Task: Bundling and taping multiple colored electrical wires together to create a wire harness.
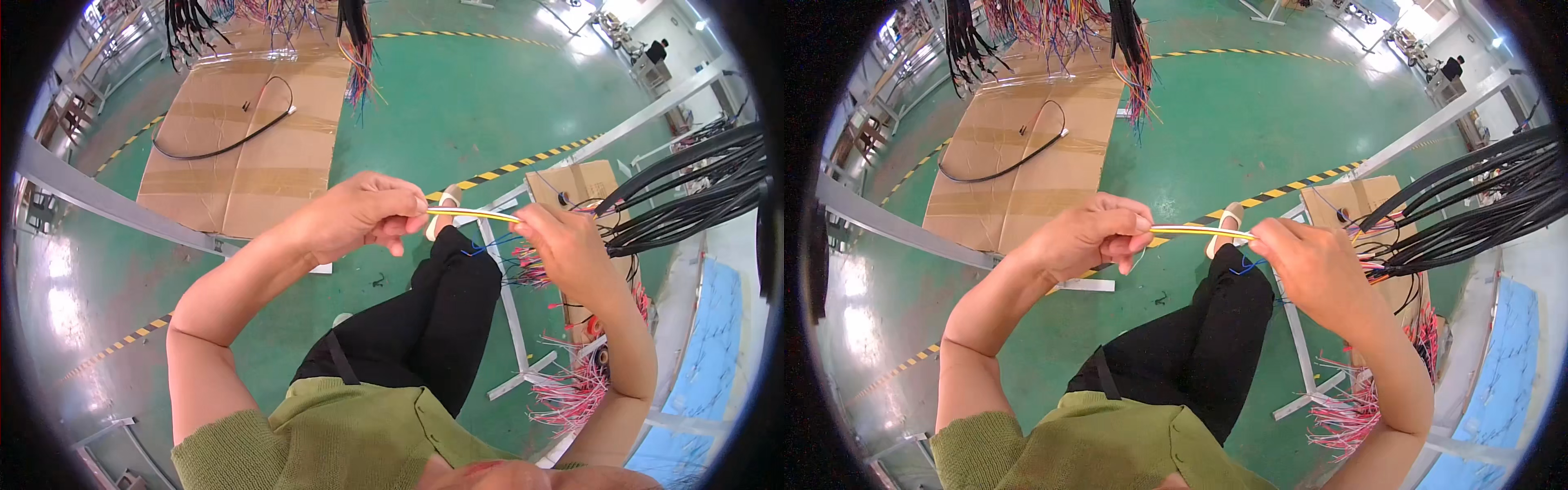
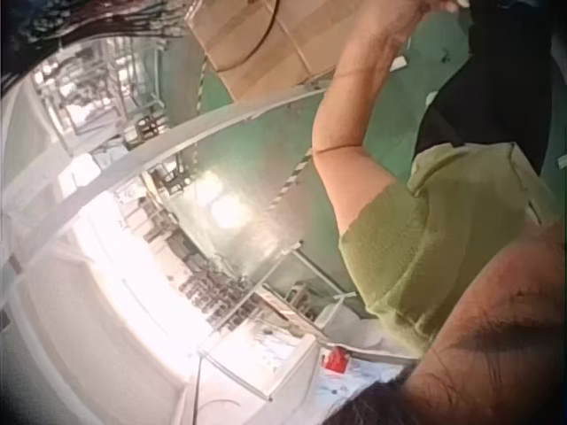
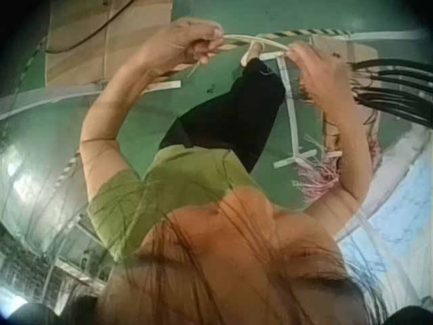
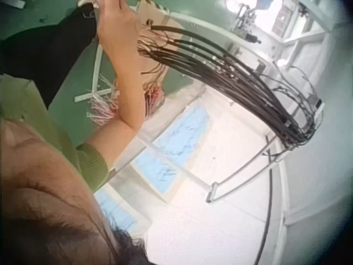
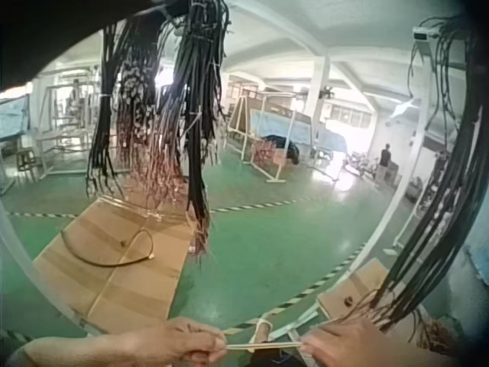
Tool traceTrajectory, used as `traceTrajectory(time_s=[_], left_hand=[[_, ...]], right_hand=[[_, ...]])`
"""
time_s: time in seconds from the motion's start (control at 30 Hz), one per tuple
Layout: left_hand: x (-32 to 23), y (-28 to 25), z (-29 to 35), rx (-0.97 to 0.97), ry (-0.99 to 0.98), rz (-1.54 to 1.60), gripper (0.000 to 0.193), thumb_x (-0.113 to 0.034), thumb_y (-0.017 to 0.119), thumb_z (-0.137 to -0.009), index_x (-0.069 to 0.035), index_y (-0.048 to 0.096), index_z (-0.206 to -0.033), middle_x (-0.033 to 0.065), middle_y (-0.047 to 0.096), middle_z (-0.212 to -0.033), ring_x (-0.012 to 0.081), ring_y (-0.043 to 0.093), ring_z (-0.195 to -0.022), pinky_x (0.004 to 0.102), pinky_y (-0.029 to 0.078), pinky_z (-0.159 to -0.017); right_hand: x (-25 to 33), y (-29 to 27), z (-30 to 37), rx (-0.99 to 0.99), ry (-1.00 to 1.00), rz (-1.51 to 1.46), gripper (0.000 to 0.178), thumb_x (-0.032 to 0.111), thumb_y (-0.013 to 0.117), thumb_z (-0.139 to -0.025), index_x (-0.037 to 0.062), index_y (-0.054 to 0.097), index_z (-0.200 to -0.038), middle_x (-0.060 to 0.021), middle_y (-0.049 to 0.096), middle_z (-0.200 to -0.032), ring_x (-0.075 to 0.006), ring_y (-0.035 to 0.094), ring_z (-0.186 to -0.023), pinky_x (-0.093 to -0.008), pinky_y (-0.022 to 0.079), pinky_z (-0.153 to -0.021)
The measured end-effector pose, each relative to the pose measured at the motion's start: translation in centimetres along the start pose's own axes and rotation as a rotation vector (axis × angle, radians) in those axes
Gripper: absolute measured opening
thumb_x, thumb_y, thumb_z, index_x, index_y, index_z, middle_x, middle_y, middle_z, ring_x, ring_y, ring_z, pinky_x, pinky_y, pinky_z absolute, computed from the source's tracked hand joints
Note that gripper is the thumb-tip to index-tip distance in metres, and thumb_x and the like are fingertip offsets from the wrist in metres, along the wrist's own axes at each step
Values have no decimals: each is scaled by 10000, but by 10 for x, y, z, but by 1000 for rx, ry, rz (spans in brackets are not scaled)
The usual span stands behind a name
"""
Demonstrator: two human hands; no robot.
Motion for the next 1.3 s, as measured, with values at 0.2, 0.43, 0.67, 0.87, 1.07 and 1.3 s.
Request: traceTrajectory(time_s=[0.2, 0.43, 0.67, 0.87, 1.07, 1.3], left_hand=[[16, -6, -15, -85, -11, 59, 263, -210, 513, -933, -54, 560, -727, -47, 409, -601, 35, 382, -534, 233, 468, -596], [19, -15, -25, -102, 42, -151, 279, -236, 526, -914, -67, 584, -700, -47, 452, -625, 39, 423, -562, 233, 472, -633], [26, -9, -19, -22, -31, -272, 257, -211, 523, -914, -47, 605, -733, -27, 524, -666, 51, 514, -612, 230, 467, -625], [22, -6, -14, -31, 113, -525, 245, -211, 539, -938, 3, 625, -854, 10, 603, -759, 74, 564, -691, 227, 451, -636], [-3, -9, -11, -27, 290, -416, 285, -266, 567, -954, -19, 641, -1074, 27, 645, -870, 109, 557, -741, 280, 472, -710], [-14, 27, -5, 94, 212, -778, 216, -209, 581, -946, 7, 587, -955, 19, 645, -821, 94, 547, -708, 260, 460, -673]], right_hand=[[5, 4, 24, -26, -97, 184, 120, 88, 639, -831, 31, 561, -902, -89, 575, -729, -281, 579, -591, -384, 429, -515], [-24, -1, 38, 23, 24, 85, 128, 102, 613, -860, 41, 504, -830, -112, 541, -677, -324, 561, -600, -418, 411, -525], [-31, 0, 49, 39, -10, 99, 155, 125, 598, -870, 47, 488, -796, -124, 535, -668, -342, 544, -598, -425, 396, -522], [-30, 7, 61, -1, -74, 210, 104, 74, 619, -799, 40, 524, -818, -106, 549, -669, -302, 561, -585, -396, 418, -515], [-8, 4, 64, -69, -199, 273, 123, 51, 628, -739, 46, 519, -796, -75, 544, -687, -233, 560, -560, -343, 441, -483], [-1, 9, 65, -20, -203, 300, 144, 72, 642, -744, 18, 552, -842, -83, 539, -701, -243, 561, -597, -349, 432, -506]])
Point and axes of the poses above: each hand's wrist, its own z-axis away from the middle knuckle, its own y-axis out of the palm, x = y × z, the point moved 10 cm from there along -z, towards the middle knuckle
